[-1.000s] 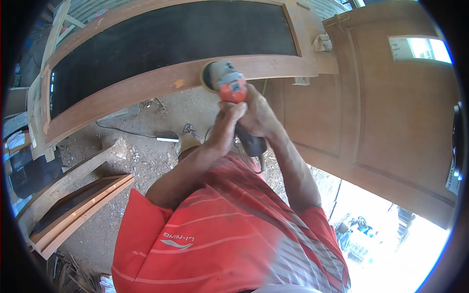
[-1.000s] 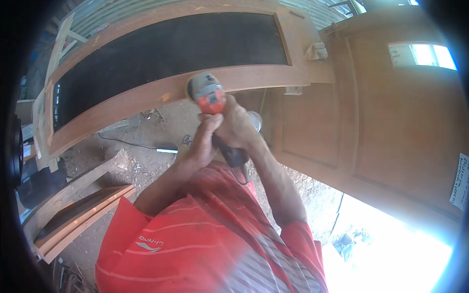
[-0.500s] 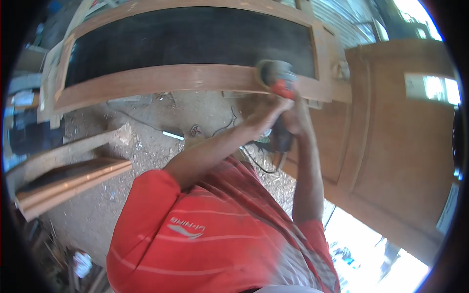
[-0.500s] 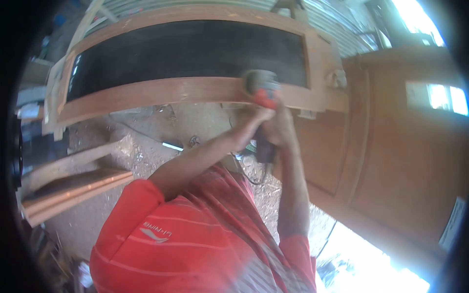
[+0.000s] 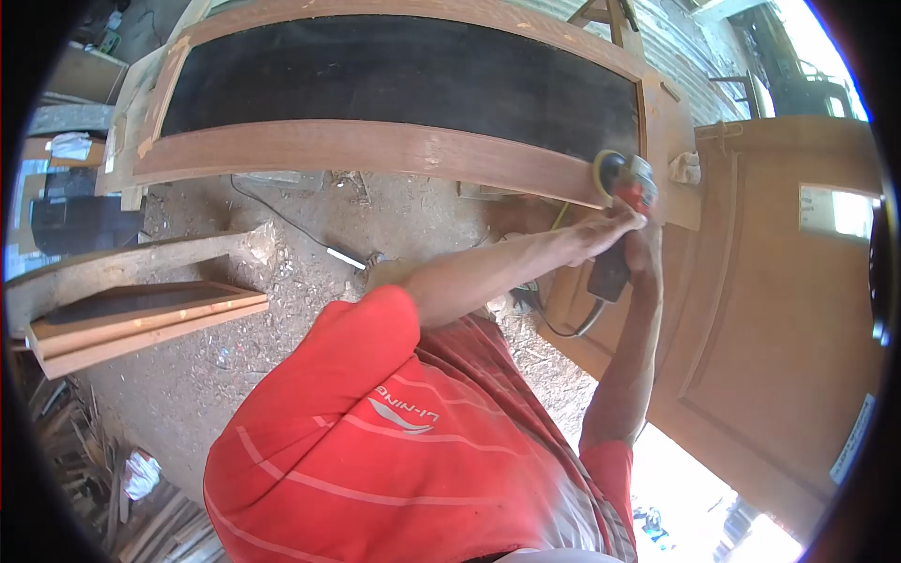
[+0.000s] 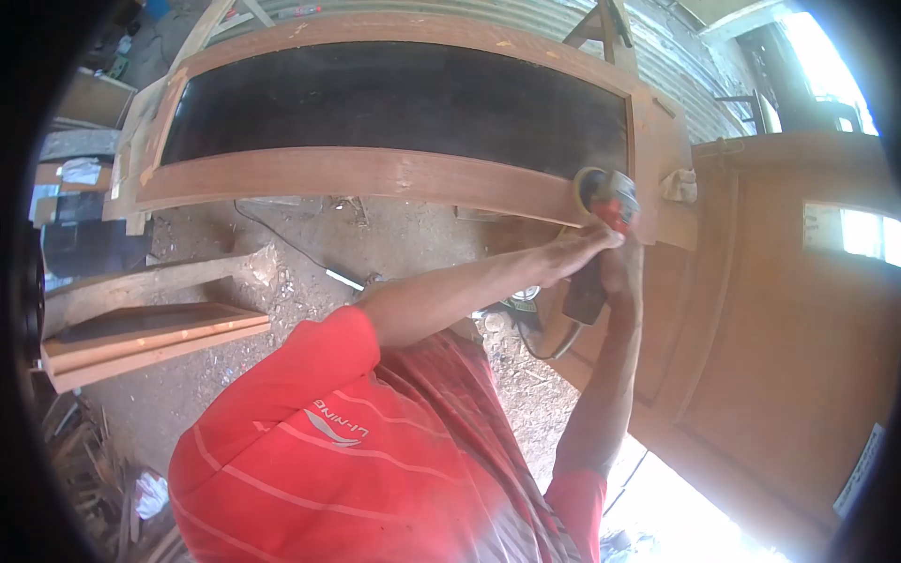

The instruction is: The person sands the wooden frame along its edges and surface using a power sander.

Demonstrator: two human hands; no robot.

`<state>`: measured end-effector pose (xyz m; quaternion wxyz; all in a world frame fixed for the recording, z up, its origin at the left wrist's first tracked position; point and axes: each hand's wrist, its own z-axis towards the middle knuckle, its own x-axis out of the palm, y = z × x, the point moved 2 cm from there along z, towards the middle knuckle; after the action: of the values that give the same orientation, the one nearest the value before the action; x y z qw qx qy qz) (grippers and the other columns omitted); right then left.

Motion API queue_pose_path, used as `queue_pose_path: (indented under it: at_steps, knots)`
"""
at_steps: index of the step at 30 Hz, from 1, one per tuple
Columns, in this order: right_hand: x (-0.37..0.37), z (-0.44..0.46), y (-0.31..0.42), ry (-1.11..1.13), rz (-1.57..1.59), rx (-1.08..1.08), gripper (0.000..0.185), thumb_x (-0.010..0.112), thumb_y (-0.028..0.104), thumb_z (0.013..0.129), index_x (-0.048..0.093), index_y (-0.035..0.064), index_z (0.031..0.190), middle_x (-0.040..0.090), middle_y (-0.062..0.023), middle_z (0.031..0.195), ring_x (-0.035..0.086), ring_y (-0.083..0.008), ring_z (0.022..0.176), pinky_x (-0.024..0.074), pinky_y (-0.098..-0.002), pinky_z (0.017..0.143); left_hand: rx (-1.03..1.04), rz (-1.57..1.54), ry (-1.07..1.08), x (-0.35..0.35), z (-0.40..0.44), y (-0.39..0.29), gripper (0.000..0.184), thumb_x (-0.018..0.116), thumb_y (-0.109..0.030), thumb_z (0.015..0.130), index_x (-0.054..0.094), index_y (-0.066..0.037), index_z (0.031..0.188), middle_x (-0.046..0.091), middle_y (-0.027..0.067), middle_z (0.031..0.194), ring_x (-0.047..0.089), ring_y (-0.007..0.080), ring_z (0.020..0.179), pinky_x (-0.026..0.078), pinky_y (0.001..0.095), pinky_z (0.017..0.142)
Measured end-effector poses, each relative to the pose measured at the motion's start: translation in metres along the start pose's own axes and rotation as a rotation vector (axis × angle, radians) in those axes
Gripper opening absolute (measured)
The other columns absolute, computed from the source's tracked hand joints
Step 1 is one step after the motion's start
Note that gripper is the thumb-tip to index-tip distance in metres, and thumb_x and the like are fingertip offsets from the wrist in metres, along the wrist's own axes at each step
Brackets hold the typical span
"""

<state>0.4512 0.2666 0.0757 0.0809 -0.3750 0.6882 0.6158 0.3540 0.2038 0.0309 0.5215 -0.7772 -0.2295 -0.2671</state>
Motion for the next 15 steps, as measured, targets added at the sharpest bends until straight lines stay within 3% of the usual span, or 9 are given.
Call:
queue_pose_path:
  at_steps: [4,7,9,12,15]
  knots:
    - [0.078,-0.031,0.051,0.161,0.073,-0.079,0.042,0.066,0.034,0.097,0.066,0.004,0.127,0.07,-0.0046,0.106,0.063,-0.0136,0.096,0.0527,-0.0337,0.083,0.137,-0.134,0.053,-0.064,-0.073,-0.015,0.066,0.065,-0.049,0.096,0.05,-0.005,0.143,0.054,0.012,0.138,0.051,0.0228,0.133,0.04,0.0398,0.113]
    - [0.143,-0.053,0.091,0.181,-0.018,-0.223,0.041,0.068,0.032,0.09,0.066,0.0025,0.119,0.075,-0.02,0.102,0.074,-0.0299,0.101,0.0555,-0.0429,0.085,0.211,-0.189,-0.054,-0.114,-0.128,-0.016,0.056,0.064,-0.044,0.099,0.052,-0.008,0.14,0.059,0.0067,0.13,0.057,0.0174,0.126,0.045,0.037,0.108]
    - [0.179,-0.07,0.118,0.254,-0.002,-0.188,0.048,0.071,0.034,0.088,0.065,-0.0046,0.116,0.074,-0.0263,0.107,0.075,-0.036,0.102,0.0565,-0.0459,0.085,0.21,-0.241,-0.117,-0.144,-0.169,-0.02,0.05,0.062,-0.044,0.101,0.054,-0.01,0.137,0.062,0.0041,0.125,0.059,0.0147,0.121,0.047,0.0358,0.106]
    - [0.23,-0.083,0.141,0.326,-0.124,-0.129,0.077,0.076,0.049,0.086,0.054,-0.0162,0.12,0.071,-0.036,0.102,0.07,-0.0504,0.105,0.0561,-0.0524,0.088,0.27,-0.298,-0.237,-0.172,-0.224,-0.034,0.046,0.056,-0.046,0.105,0.055,-0.012,0.136,0.064,0.0021,0.125,0.06,0.0137,0.12,0.047,0.0357,0.106]
    - [0.259,-0.093,0.163,0.382,-0.217,-0.163,0.066,0.07,0.041,0.088,0.053,-0.0195,0.108,0.069,-0.0385,0.1,0.071,-0.0511,0.1,0.0575,-0.0531,0.085,0.333,-0.324,-0.27,-0.193,-0.255,-0.037,0.045,0.052,-0.045,0.107,0.054,-0.012,0.138,0.062,0.0025,0.13,0.058,0.0148,0.125,0.046,0.037,0.108]
